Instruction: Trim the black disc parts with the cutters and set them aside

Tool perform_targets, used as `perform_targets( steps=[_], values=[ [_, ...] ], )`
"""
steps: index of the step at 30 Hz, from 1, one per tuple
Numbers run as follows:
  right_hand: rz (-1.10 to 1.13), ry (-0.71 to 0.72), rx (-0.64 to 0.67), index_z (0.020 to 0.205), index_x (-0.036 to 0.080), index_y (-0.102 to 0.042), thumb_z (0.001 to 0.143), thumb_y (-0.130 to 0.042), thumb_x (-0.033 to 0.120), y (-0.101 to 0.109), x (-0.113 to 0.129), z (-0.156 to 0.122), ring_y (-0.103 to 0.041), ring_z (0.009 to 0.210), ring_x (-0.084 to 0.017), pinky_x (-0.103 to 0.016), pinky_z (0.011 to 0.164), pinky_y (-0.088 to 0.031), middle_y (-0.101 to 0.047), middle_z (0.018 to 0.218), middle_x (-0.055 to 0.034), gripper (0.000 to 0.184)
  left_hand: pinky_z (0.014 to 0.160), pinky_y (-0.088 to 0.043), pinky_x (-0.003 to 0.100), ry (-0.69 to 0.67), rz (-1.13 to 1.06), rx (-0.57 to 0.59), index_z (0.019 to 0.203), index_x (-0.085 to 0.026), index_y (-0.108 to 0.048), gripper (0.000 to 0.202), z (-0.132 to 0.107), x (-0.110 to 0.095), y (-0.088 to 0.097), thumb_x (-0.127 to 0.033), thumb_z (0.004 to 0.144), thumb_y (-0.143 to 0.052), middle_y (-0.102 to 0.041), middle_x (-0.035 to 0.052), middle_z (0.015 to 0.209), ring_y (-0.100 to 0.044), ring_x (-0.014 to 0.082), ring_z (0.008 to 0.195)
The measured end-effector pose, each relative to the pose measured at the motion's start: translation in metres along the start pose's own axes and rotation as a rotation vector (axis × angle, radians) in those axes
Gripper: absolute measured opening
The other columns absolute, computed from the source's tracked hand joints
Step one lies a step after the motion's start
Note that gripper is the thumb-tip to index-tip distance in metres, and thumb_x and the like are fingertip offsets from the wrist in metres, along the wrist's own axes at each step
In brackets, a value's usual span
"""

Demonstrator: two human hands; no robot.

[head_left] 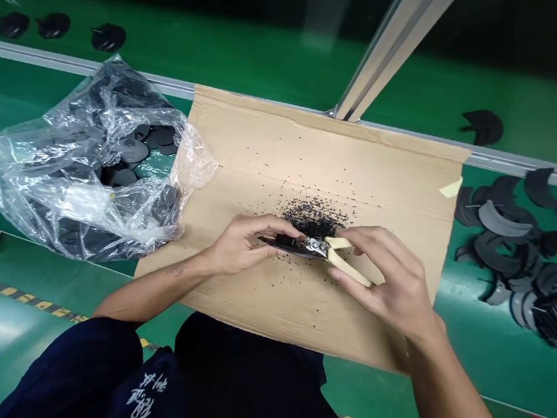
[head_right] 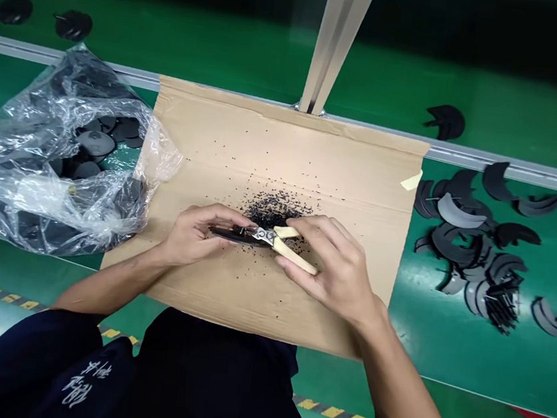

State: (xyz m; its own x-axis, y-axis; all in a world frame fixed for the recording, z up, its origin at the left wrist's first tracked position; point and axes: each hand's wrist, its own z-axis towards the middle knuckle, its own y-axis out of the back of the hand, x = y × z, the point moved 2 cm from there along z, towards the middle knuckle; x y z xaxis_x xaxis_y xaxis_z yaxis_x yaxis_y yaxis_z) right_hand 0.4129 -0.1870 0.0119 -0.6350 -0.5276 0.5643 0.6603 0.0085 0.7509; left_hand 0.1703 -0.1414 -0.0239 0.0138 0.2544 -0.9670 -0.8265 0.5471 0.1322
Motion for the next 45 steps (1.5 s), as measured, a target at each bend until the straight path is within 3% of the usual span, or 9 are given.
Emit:
perform_targets(
  steps=[11, 19, 23, 32, 36, 42, 45],
  values=[
    [-0.026, 0.121, 0.035, 0.135, 0.02, -0.054, 0.089, -0.073, 0.029, 0.001, -0.009, 0.006, -0.069, 0.099, -0.024, -0.038, 0.079, -0.06, -0.071, 0.109, -0.0115, 0.051, 0.09, -0.064, 0.024, -0.116, 0.031, -0.003, 0.111, -0.015, -0.073, 0.023, 0.002, 0.003, -0.001, -0.009, 0.088, -0.071, -0.08, 0.0084, 0.106, -0.077, 0.0155, 0.098],
    [-0.353, 0.133, 0.089, 0.132, 0.019, -0.057, 0.096, -0.064, 0.037, 0.003, -0.002, 0.005, -0.066, 0.08, -0.021, -0.033, 0.064, -0.047, -0.073, 0.095, -0.0084, 0.042, 0.088, -0.064, 0.025, -0.185, 0.167, 0.021, 0.113, -0.017, -0.074, 0.025, 0.0, 0.003, 0.003, -0.01, 0.089, -0.07, -0.08, 0.0083, 0.104, -0.078, 0.0163, 0.096],
    [-0.384, 0.124, 0.102, 0.131, 0.021, -0.06, 0.097, -0.062, 0.038, 0.003, 0.0, 0.004, -0.064, 0.077, -0.02, -0.032, 0.062, -0.043, -0.073, 0.092, -0.0072, 0.039, 0.086, -0.064, 0.022, -0.221, 0.182, 0.03, 0.114, -0.015, -0.073, 0.027, -0.001, 0.002, 0.003, -0.007, 0.088, -0.07, -0.08, 0.0096, 0.104, -0.078, 0.0158, 0.094],
    [-0.428, 0.151, 0.074, 0.123, 0.021, -0.064, 0.098, -0.061, 0.04, 0.002, 0.006, 0.004, -0.063, 0.071, -0.018, -0.031, 0.062, -0.045, -0.074, 0.087, -0.0051, 0.032, 0.086, -0.064, 0.022, -0.225, 0.136, 0.008, 0.116, -0.017, -0.073, 0.028, -0.003, 0.0, 0.0, -0.009, 0.089, -0.069, -0.08, 0.0076, 0.105, -0.078, 0.0153, 0.094],
    [-0.359, 0.137, 0.053, 0.12, 0.022, -0.066, 0.095, -0.066, 0.033, 0.002, 0.007, 0.001, -0.063, 0.07, -0.018, -0.032, 0.061, -0.044, -0.074, 0.085, -0.0048, 0.028, 0.085, -0.064, 0.021, -0.236, 0.146, 0.022, 0.117, -0.017, -0.072, 0.03, -0.002, -0.001, 0.0, -0.006, 0.088, -0.069, -0.08, 0.008, 0.106, -0.079, 0.0152, 0.093],
    [0.048, -0.008, 0.067, 0.127, 0.022, -0.059, 0.097, -0.062, 0.03, -0.005, -0.004, -0.005, -0.068, 0.083, -0.018, -0.03, 0.071, -0.055, -0.071, 0.097, -0.0065, 0.032, 0.087, -0.062, 0.023, -0.22, 0.129, 0.051, 0.116, -0.017, -0.071, 0.028, -0.003, 0.004, -0.003, -0.009, 0.089, -0.069, -0.08, 0.0081, 0.105, -0.077, 0.015, 0.095],
    [-0.081, -0.084, 0.017, 0.129, 0.021, -0.058, 0.096, -0.062, 0.033, 0.003, -0.014, -0.015, -0.068, 0.09, -0.023, -0.034, 0.076, -0.055, -0.07, 0.106, -0.0106, 0.035, 0.094, -0.06, 0.028, -0.096, 0.2, 0.066, 0.122, -0.017, -0.066, 0.029, -0.004, -0.004, 0.004, -0.016, 0.093, -0.066, -0.076, 0.0099, 0.114, -0.074, 0.0176, 0.105]
  ],
)
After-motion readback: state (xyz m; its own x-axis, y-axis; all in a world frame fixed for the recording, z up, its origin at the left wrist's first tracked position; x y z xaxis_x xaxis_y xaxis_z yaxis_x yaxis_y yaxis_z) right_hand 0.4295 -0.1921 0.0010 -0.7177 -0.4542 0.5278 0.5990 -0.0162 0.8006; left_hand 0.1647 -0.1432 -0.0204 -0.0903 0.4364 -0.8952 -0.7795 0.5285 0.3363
